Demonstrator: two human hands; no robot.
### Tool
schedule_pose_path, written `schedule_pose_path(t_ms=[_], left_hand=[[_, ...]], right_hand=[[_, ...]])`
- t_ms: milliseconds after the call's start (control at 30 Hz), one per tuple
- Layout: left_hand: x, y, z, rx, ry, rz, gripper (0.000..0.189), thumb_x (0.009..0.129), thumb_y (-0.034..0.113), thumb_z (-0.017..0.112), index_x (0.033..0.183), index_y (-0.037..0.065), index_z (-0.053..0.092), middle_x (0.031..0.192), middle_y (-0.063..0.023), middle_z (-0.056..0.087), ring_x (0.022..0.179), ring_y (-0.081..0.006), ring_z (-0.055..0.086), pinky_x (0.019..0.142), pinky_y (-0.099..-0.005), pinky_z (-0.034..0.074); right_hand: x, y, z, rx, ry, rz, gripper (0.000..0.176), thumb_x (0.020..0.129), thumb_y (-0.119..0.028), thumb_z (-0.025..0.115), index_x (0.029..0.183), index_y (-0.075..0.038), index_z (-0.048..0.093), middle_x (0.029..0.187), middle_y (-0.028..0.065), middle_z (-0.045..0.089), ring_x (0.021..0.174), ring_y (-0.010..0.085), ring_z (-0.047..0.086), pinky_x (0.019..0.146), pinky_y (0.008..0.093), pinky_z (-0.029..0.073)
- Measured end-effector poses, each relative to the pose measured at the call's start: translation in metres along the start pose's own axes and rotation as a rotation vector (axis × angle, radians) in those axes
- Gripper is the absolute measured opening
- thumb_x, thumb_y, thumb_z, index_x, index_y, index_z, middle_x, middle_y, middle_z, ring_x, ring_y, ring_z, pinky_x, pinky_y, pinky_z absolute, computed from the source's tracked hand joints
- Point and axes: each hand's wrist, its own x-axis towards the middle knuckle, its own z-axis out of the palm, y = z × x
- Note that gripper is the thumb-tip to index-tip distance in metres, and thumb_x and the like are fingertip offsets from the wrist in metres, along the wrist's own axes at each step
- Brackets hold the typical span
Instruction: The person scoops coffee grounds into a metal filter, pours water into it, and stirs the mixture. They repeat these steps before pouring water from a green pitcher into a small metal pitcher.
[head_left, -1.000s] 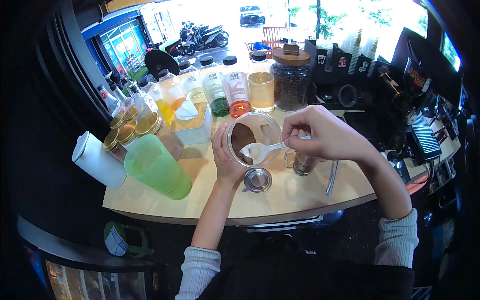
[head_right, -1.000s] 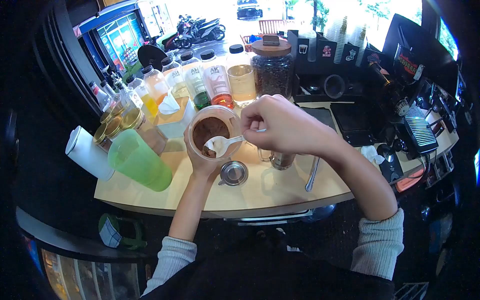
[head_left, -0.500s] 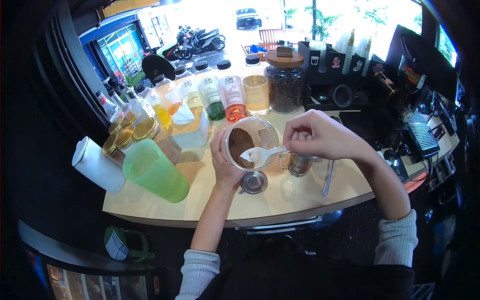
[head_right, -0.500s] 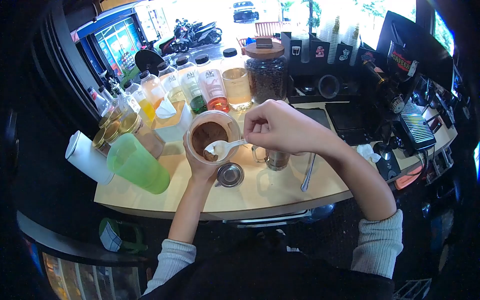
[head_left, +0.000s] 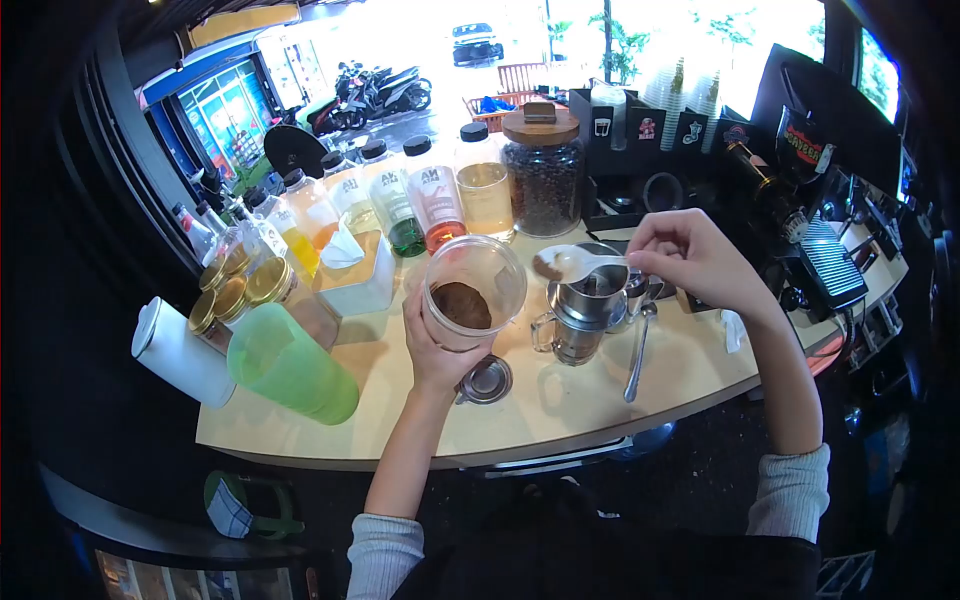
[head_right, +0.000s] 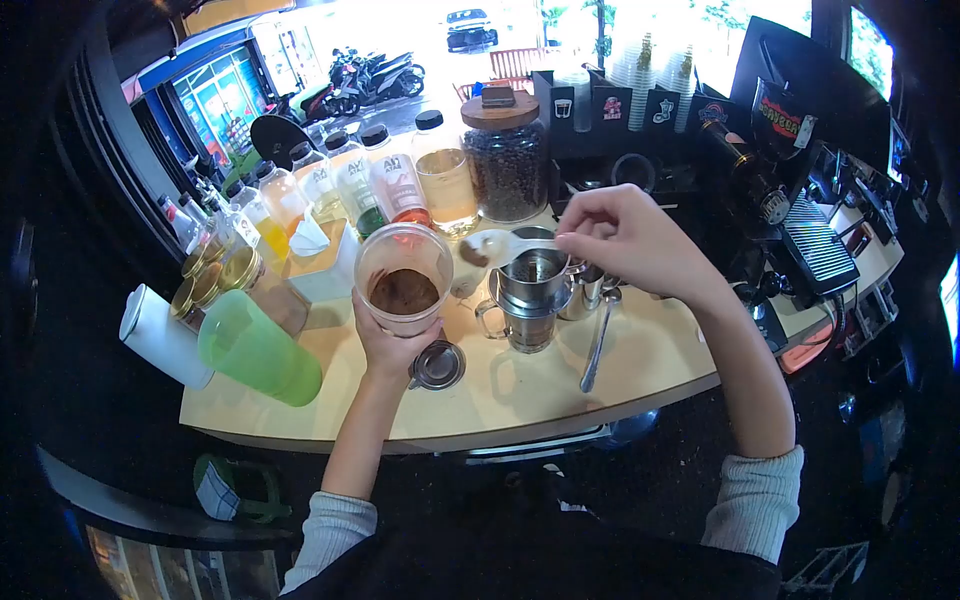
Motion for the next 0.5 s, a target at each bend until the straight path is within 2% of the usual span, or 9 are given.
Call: schedule_pose_path(t_ms=[67,133,233,400,500], left_hand=[[0.001,0.002,0.001,0.005,-0.007,-0.009,0.106,0.048,0.009,0.089,0.136,0.004,0.03,0.128,-0.0137,0.046,0.12,-0.0274,0.049,0.103,-0.0402,0.041],[0.002,0.003,0.003,-0.011,-0.017,-0.004,0.104,0.05,0.016,0.09,0.135,0.007,0.031,0.126,-0.0145,0.048,0.117,-0.0297,0.051,0.099,-0.0408,0.043],[0.001,0.002,0.004,-0.032,0.0,-0.045,0.103,0.051,0.015,0.089,0.135,0.006,0.031,0.126,-0.0146,0.048,0.117,-0.0288,0.051,0.099,-0.0409,0.043],[0.001,0.005,0.003,0.031,-0.005,-0.058,0.103,0.05,0.014,0.089,0.135,0.006,0.031,0.125,-0.0145,0.048,0.118,-0.0283,0.05,0.1,-0.0401,0.042],[0.002,0.01,0.005,-0.023,0.012,-0.114,0.103,0.05,0.012,0.089,0.135,0.006,0.031,0.125,-0.014,0.048,0.118,-0.028,0.05,0.1,-0.0398,0.042]], right_hand=[[-0.005,0.018,-0.004,0.002,0.059,0.003,0.012,0.083,-0.01,0.065,0.08,0.002,0.065,0.065,-0.0035,0.056,0.058,-0.0003,0.046,0.052,0.0171,0.036],[-0.007,0.028,-0.004,0.004,0.122,0.013,0.011,0.083,-0.009,0.065,0.08,0.002,0.065,0.064,-0.004,0.056,0.058,-0.0009,0.045,0.051,0.0166,0.034],[-0.013,0.037,-0.004,-0.08,0.199,0.033,0.011,0.082,-0.008,0.064,0.082,0.003,0.064,0.064,-0.0016,0.057,0.059,0.0016,0.048,0.055,0.019,0.038],[-0.018,0.04,0.002,-0.182,0.256,-0.016,0.011,0.081,-0.007,0.063,0.084,0.003,0.062,0.068,0.0069,0.06,0.066,0.01,0.055,0.069,0.0273,0.046],[-0.019,0.044,0.003,-0.213,0.261,-0.046,0.011,0.081,-0.007,0.064,0.085,0.003,0.062,0.069,0.009,0.061,0.067,0.0125,0.057,0.07,0.0281,0.047]])
